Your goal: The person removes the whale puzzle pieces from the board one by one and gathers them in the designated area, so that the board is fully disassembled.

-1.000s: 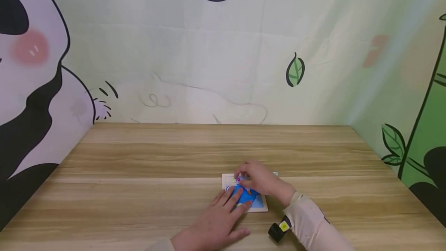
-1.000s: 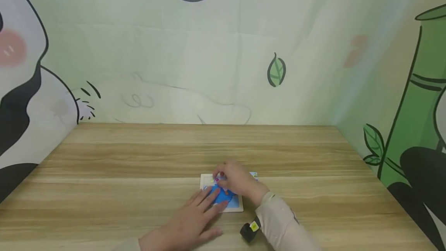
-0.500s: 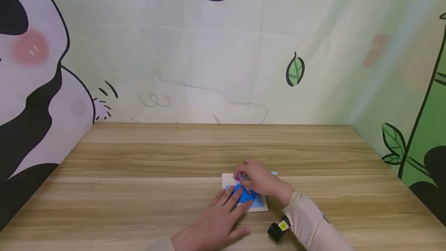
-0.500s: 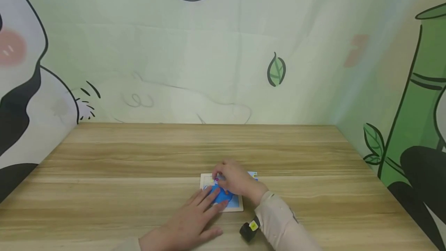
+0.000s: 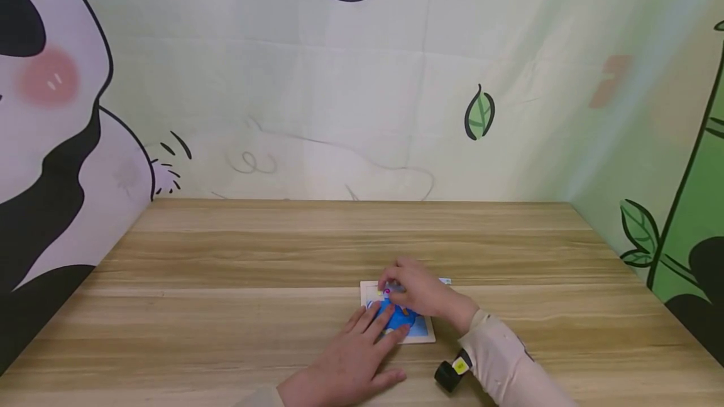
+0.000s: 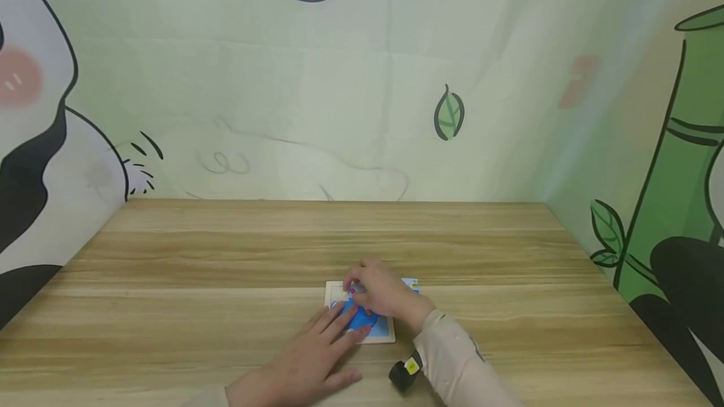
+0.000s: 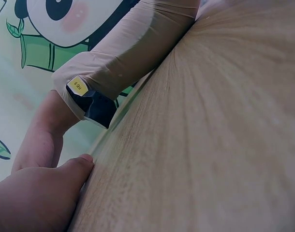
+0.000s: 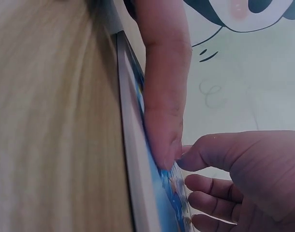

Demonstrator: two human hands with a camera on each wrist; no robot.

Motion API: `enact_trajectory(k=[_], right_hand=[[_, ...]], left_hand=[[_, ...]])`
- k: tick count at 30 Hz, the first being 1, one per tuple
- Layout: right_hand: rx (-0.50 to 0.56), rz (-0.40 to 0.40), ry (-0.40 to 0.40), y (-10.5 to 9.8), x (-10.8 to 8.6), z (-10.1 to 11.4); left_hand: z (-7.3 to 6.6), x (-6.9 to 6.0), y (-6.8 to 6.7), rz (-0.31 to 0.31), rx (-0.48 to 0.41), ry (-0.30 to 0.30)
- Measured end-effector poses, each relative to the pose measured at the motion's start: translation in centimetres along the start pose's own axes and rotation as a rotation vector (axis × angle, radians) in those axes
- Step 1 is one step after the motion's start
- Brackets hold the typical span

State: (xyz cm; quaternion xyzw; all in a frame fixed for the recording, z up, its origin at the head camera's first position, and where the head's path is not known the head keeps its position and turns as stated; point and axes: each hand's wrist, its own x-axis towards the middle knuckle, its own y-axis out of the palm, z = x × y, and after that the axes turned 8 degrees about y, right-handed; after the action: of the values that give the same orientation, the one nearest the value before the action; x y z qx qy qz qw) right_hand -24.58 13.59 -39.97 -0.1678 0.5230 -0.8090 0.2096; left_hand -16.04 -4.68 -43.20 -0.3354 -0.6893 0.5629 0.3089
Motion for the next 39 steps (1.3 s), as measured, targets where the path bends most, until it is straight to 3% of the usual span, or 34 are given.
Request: enact_trajectory(k=[17, 24, 39], right_hand=[[0.017, 0.006, -0.005, -0.17, -0.01, 0.13], [0.014, 0.024, -0.018, -0.3, -0.12, 0.27], [-0.012, 0.023, -0.027, -0.25, 0.0, 0.19]], left_hand=[[-0.01, -0.01, -0.03, -0.011, 0.016, 0.001], [-0.11, -0.11, 0.11, -0.05, 0.068, 0.009], [-0.07, 0.04, -0.14, -0.021, 0.06, 0.013]])
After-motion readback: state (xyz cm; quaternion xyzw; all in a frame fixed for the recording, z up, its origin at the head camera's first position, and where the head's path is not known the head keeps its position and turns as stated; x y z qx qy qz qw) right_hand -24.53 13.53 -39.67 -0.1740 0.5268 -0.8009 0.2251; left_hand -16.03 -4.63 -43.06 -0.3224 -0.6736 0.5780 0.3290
